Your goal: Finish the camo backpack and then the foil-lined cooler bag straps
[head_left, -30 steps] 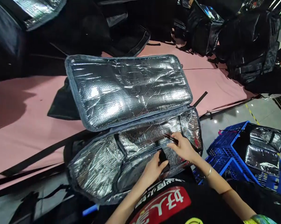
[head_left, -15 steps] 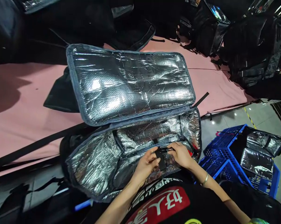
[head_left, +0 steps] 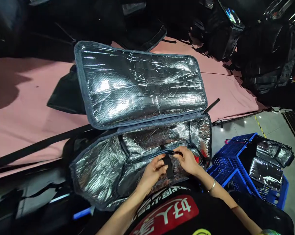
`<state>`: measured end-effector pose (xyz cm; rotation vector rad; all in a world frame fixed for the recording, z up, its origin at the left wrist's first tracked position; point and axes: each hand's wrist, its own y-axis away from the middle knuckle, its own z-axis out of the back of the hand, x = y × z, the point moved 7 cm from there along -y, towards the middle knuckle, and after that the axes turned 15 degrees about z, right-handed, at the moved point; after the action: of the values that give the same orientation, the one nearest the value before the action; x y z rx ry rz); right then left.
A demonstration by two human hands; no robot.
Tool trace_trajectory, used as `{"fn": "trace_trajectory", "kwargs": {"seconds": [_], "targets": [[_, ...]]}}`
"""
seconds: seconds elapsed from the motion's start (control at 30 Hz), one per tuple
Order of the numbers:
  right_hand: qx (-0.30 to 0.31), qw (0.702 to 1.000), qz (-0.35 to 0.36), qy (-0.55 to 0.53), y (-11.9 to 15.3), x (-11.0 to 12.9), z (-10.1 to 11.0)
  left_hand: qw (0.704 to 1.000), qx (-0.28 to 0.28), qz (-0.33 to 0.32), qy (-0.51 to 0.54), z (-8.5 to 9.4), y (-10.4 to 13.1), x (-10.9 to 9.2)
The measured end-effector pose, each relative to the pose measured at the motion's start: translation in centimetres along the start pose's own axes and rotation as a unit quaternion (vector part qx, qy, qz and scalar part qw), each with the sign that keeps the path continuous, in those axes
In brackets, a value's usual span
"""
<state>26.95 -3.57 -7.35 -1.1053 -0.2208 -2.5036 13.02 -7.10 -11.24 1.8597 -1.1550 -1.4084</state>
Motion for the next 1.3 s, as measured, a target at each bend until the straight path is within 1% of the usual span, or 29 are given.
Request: {"fn": "trace_trajectory", "kwargs": {"seconds": [0.03, 0.13, 0.2, 0.3, 0.4, 0.5, 0.63, 0.77, 0.83, 0.9, 1.0, 1.03, 1.07, 1.1, 1.17, 1.23, 1.3], "targets": [[-0.001, 1.000, -0.004, -0.010, -0.2, 0.0, -0.2, 1.000, 0.005, 0.003, 0.003, 0.0, -0.1, 0.1], [0.049, 0.999, -0.011, -0.016, -0.7, 0.1, -1.5, 1.000, 0.017, 0.010, 0.013, 0.1, -0.2, 0.1], [0.067, 0.998, -0.014, -0.005, -0.9, 0.3, -1.9, 1.000, 0.016, 0.007, 0.012, 0.2, -0.3, 0.1], [0.048, 0.999, -0.013, -0.003, -1.1, 0.7, -1.8, 1.000, -0.001, -0.011, -0.012, 0.5, -0.3, -0.2], [0.044, 0.999, -0.025, 0.001, -1.2, 0.7, -1.7, 1.000, 0.013, -0.012, -0.021, 0.5, -0.6, -0.1], [0.071, 0.997, -0.039, 0.016, -1.3, 0.4, -1.8, 0.999, 0.028, 0.003, -0.014, 0.5, -1.1, 0.4], [0.111, 0.993, -0.044, 0.001, -1.5, -0.1, -2.5, 0.999, 0.024, -0.009, -0.039, 0.6, -1.5, 0.5], [0.116, 0.993, -0.032, -0.004, -1.3, 0.2, -2.6, 0.999, 0.011, -0.010, -0.047, 0.6, -1.6, 0.5], [0.104, 0.994, -0.023, 0.005, -1.0, 1.1, -1.9, 0.999, 0.011, -0.006, -0.037, 0.6, -1.6, 0.5], [0.089, 0.996, 0.017, -0.013, -0.7, 3.0, -0.9, 0.999, 0.011, 0.003, -0.032, 0.6, -1.5, 0.4], [0.105, 0.984, 0.107, -0.091, 0.2, 6.3, 0.3, 0.999, 0.006, 0.033, 0.009, 0.6, -1.4, 0.4], [0.114, 0.979, 0.118, -0.120, 0.6, 6.8, 0.5, 0.998, 0.004, 0.045, 0.033, 0.6, -1.4, 0.4], [0.113, 0.977, 0.111, -0.143, 0.8, 6.9, 0.7, 0.997, -0.002, 0.053, 0.057, 0.7, -1.5, 0.5], [0.101, 0.979, 0.089, -0.155, 1.0, 6.5, 0.9, 0.995, -0.008, 0.057, 0.077, 0.8, -1.5, 0.5], [0.053, 0.988, 0.027, -0.140, 1.2, 4.8, 1.2, 0.993, -0.020, 0.056, 0.102, 1.0, -1.7, 0.4], [-0.007, 0.997, -0.013, -0.073, 1.1, 3.2, 1.6, 0.991, -0.030, 0.048, 0.119, 1.3, -1.9, 0.4], [-0.043, 0.999, -0.014, 0.004, 0.8, 2.5, 1.7, 0.989, -0.039, 0.046, 0.134, 1.6, -2.0, 0.5]]}}
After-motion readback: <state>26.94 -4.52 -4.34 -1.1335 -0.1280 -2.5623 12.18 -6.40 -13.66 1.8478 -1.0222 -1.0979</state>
